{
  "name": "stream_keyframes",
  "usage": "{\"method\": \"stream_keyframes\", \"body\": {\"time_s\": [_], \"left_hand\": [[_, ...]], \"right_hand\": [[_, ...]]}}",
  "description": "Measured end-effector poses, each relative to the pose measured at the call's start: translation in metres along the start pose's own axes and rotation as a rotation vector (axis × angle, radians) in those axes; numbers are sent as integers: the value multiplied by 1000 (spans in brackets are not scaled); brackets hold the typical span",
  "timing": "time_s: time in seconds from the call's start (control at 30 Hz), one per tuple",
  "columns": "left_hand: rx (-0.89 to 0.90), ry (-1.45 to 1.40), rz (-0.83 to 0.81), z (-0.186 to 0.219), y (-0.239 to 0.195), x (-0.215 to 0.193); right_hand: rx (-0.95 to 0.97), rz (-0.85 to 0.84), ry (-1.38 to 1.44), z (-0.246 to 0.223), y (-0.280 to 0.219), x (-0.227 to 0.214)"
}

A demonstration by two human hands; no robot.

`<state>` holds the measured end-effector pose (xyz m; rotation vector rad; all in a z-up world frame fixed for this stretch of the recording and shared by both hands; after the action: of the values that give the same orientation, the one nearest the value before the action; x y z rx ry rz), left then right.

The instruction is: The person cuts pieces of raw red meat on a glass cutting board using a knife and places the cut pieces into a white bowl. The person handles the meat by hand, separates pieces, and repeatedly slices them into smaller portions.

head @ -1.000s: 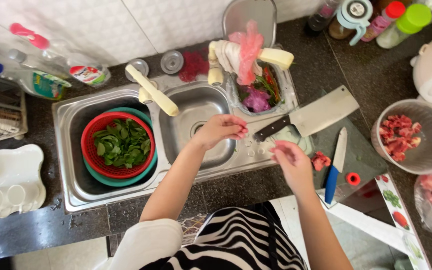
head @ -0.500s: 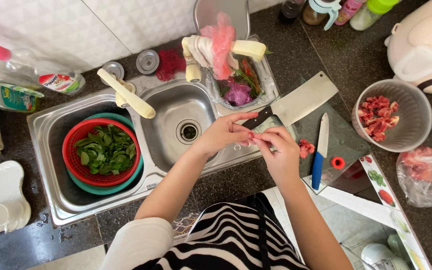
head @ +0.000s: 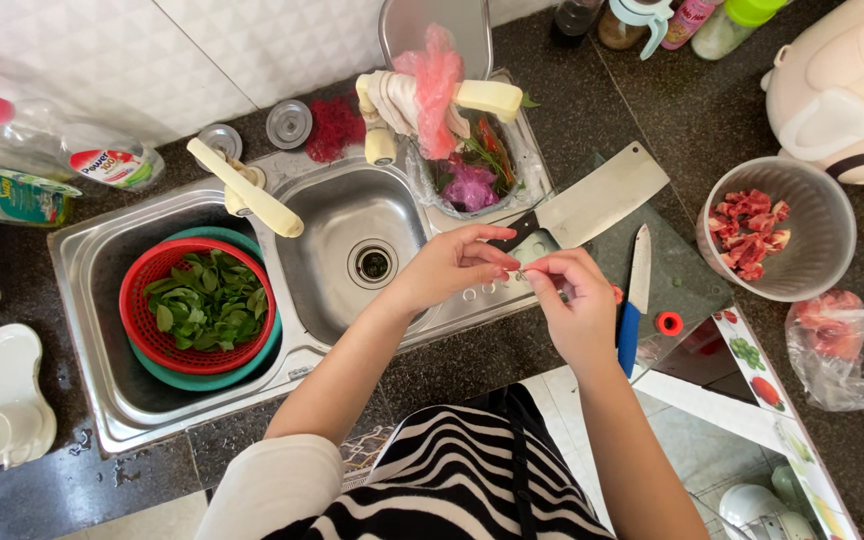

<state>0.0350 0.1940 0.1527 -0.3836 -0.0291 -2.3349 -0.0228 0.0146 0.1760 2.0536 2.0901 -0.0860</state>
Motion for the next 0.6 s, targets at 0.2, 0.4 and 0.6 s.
{"method": "stream_keyframes", "body": {"time_s": [0.2, 0.4, 0.6], "left_hand": [[-31, 333, 163, -1, 1, -16], [-35, 547, 400, -13, -18, -59], [-80, 521, 490, -43, -41, -92]], "right_hand": [[43, 9, 56, -5, 10, -11], [50, -259, 224, -27, 61, -79], [-82, -284, 27, 54, 168, -96]]}}
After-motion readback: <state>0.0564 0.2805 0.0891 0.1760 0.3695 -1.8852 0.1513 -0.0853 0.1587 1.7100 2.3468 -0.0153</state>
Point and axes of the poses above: each hand's wrist, its own y-axis towards the middle knuckle, its own x-axis out of the palm, z = x × y, the point moved 6 cm from there along y, towards the middle knuckle, and after that the axes turned 6 degrees about -z, right-handed, at the moved point
